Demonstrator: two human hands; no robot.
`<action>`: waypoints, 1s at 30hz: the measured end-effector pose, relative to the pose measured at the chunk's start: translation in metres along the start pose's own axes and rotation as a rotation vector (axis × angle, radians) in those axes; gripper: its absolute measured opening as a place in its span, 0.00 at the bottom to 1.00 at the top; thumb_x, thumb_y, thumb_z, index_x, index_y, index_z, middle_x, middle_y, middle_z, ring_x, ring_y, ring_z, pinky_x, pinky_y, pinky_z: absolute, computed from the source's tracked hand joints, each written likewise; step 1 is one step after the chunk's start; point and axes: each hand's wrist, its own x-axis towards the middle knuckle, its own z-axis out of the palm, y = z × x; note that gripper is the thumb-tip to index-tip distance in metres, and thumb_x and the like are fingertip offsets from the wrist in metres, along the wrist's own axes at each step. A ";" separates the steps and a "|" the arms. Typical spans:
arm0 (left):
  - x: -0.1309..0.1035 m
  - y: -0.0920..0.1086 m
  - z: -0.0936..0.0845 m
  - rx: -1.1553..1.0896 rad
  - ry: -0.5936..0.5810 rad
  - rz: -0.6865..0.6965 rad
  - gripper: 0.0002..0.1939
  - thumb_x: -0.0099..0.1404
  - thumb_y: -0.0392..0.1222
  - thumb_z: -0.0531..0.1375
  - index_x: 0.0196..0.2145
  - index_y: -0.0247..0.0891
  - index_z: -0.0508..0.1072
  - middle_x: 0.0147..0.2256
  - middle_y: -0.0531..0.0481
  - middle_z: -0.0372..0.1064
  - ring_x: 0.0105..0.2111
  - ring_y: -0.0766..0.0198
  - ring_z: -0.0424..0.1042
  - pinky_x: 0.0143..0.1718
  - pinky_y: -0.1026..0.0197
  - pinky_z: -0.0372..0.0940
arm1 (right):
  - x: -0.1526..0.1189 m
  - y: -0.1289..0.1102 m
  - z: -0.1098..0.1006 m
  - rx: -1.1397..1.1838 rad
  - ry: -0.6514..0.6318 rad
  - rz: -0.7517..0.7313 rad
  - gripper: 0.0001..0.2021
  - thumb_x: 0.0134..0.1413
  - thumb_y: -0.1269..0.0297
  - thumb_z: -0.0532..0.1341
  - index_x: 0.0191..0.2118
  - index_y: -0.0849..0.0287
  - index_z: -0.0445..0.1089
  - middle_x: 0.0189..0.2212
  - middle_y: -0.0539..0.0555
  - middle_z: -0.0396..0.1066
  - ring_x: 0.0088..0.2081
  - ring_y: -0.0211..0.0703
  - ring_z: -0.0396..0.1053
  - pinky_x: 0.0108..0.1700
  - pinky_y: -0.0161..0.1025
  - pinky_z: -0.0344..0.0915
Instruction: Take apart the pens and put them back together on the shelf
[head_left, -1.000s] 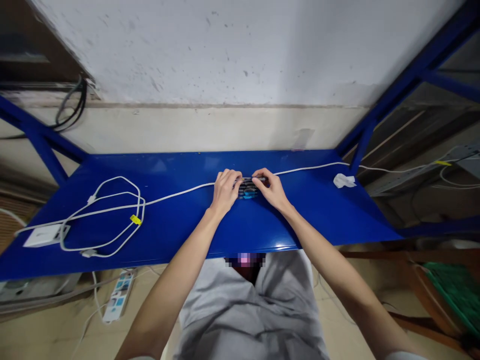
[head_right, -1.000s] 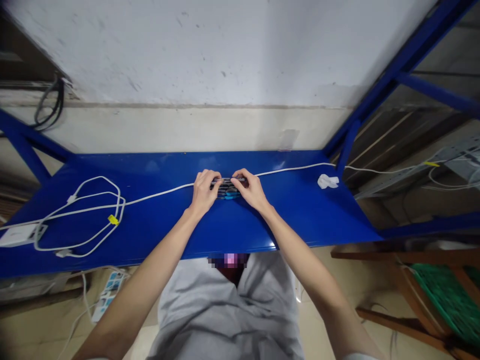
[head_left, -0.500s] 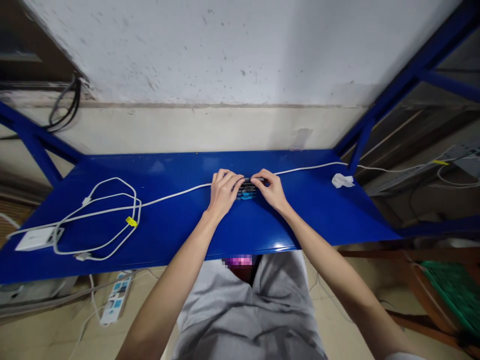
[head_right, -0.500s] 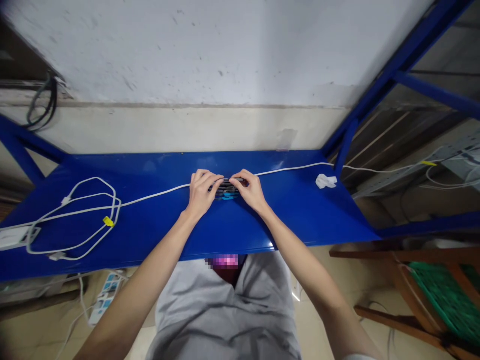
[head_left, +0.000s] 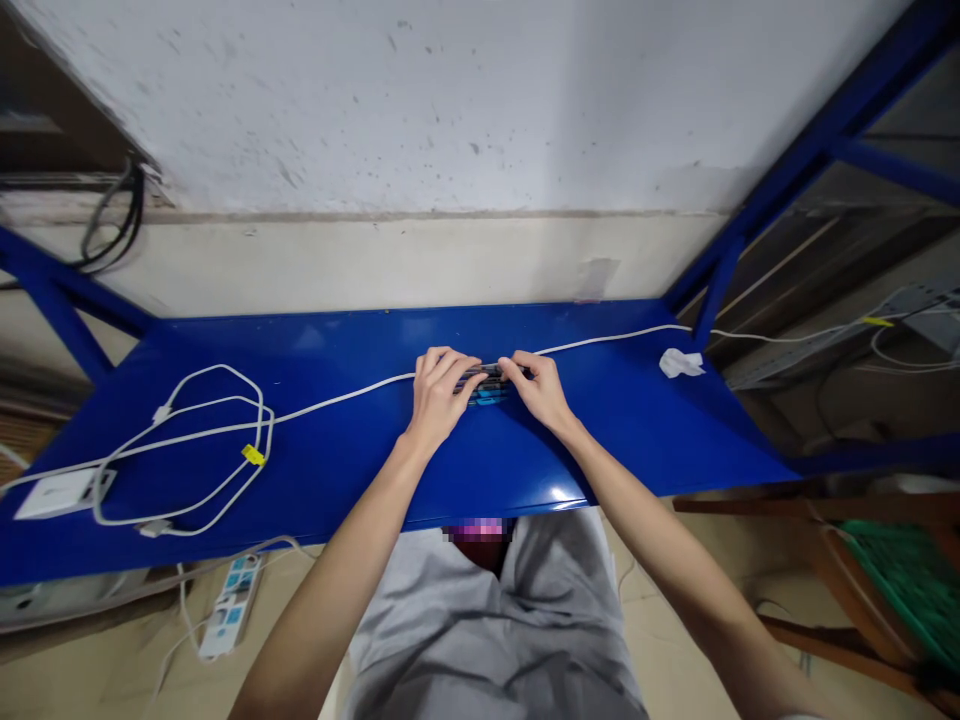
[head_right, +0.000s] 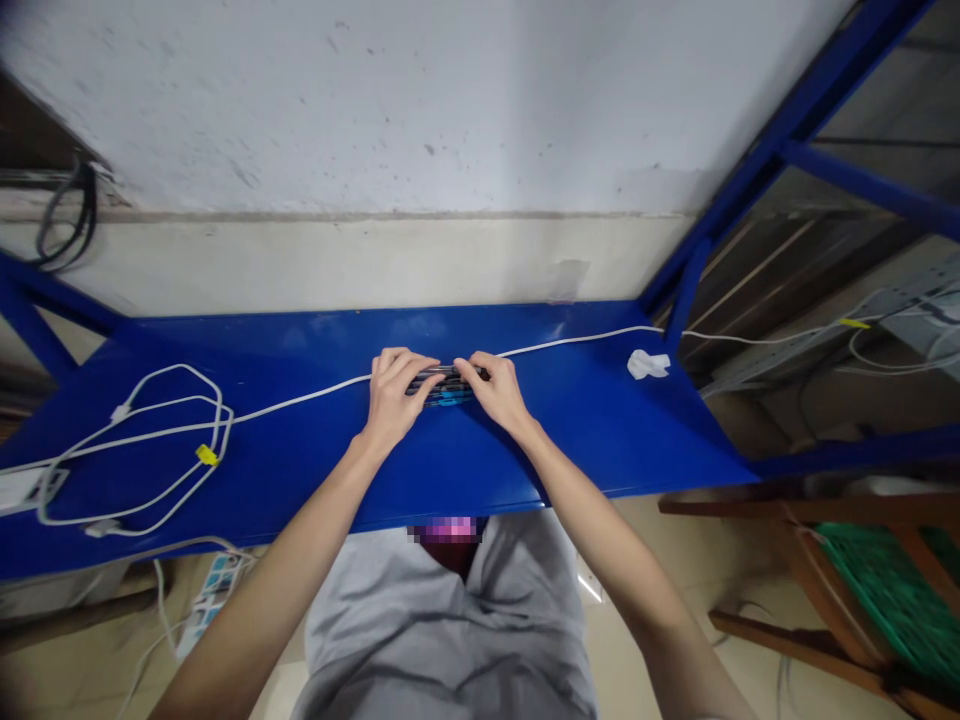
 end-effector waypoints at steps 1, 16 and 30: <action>0.000 0.000 0.000 0.006 -0.008 0.000 0.13 0.74 0.49 0.57 0.46 0.42 0.78 0.41 0.46 0.78 0.48 0.52 0.68 0.50 0.48 0.60 | 0.000 0.000 0.000 0.029 0.002 -0.008 0.22 0.66 0.47 0.59 0.29 0.59 0.73 0.25 0.50 0.70 0.28 0.39 0.63 0.33 0.38 0.58; -0.003 0.004 -0.002 0.023 0.007 0.020 0.10 0.74 0.45 0.58 0.46 0.43 0.78 0.41 0.47 0.79 0.50 0.51 0.67 0.52 0.47 0.59 | 0.000 0.003 -0.005 0.024 -0.053 -0.011 0.26 0.68 0.46 0.56 0.23 0.59 0.68 0.21 0.48 0.65 0.26 0.38 0.61 0.32 0.37 0.56; -0.003 0.001 -0.004 0.037 0.027 0.015 0.11 0.75 0.42 0.57 0.41 0.41 0.80 0.38 0.48 0.79 0.48 0.53 0.66 0.50 0.50 0.58 | -0.003 0.007 -0.004 0.017 0.010 -0.145 0.14 0.66 0.52 0.61 0.40 0.56 0.78 0.35 0.55 0.73 0.36 0.45 0.69 0.39 0.41 0.65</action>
